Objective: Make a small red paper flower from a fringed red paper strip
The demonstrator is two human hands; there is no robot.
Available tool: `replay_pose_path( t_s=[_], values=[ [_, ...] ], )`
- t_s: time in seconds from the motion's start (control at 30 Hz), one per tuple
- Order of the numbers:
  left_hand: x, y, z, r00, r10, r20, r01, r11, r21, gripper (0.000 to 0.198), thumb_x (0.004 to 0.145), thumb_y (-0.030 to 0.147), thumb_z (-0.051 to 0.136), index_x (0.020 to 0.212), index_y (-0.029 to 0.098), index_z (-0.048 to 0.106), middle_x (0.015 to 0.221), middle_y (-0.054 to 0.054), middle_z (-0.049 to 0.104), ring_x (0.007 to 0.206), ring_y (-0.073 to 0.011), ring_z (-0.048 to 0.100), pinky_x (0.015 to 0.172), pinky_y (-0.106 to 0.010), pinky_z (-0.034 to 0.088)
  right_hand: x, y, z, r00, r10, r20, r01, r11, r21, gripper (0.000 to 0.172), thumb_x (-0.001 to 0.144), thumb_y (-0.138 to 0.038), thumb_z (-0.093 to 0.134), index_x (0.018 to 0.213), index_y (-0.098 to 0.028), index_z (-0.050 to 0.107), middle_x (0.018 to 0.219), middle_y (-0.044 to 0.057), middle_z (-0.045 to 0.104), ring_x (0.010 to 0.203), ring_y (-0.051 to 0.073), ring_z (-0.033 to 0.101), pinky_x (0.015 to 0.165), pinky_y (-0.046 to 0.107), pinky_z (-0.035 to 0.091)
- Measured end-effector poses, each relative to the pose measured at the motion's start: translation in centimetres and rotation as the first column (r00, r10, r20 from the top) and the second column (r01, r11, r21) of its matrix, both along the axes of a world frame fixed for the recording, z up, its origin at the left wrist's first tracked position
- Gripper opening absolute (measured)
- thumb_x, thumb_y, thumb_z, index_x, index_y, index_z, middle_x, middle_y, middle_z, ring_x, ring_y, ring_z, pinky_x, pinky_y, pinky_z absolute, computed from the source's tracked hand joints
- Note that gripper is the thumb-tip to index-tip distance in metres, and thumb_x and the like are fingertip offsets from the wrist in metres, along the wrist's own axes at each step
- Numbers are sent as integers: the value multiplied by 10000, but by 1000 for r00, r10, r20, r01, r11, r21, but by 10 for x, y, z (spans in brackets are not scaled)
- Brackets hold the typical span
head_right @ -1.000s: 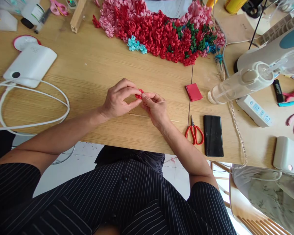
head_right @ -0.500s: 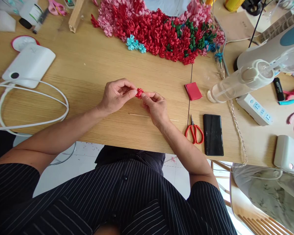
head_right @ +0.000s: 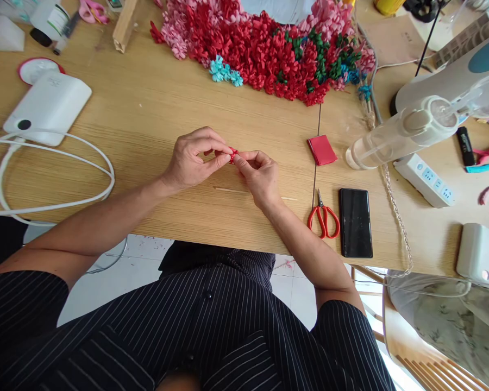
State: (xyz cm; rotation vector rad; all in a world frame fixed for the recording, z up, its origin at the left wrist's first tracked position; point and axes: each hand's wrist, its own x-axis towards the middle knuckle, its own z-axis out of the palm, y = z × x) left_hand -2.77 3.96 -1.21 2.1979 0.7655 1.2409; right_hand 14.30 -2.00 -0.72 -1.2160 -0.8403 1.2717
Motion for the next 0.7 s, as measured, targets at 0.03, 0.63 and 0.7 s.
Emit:
replay_pose_path(
  t_s=[0.03, 0.63, 0.7],
  values=[
    [0, 0, 0, 1000, -1, -3, 1, 1000, -7, 258, 994, 437, 696, 887, 205, 728, 872, -7, 736, 759, -117, 661, 813, -330, 599, 0, 0, 0, 1000, 0, 19, 0, 1000, 8, 487, 569, -600, 977, 716, -237, 687, 690, -61, 667, 607, 53, 549, 579, 215, 494],
    [1, 2, -4, 993, 17, 120, 12, 972, -235, 202, 931, 405, 787, 912, 214, 724, 833, -4, 699, 735, -109, 666, 725, -271, 595, 3, 1, 0, 997, 42, 71, -41, 999, -14, 531, 585, -669, 947, 742, -237, 681, 724, -38, 661, 621, 75, 520, 579, 251, 453],
    [0, 2, -3, 997, 15, 75, -4, 990, -143, 171, 956, 393, 755, 902, 231, 747, 843, 1, 688, 738, -107, 645, 776, -296, 599, 4, 1, 0, 996, 34, 81, -33, 999, -5, 533, 590, -672, 943, 747, -235, 682, 709, -43, 654, 614, 72, 514, 571, 244, 447]
  ],
)
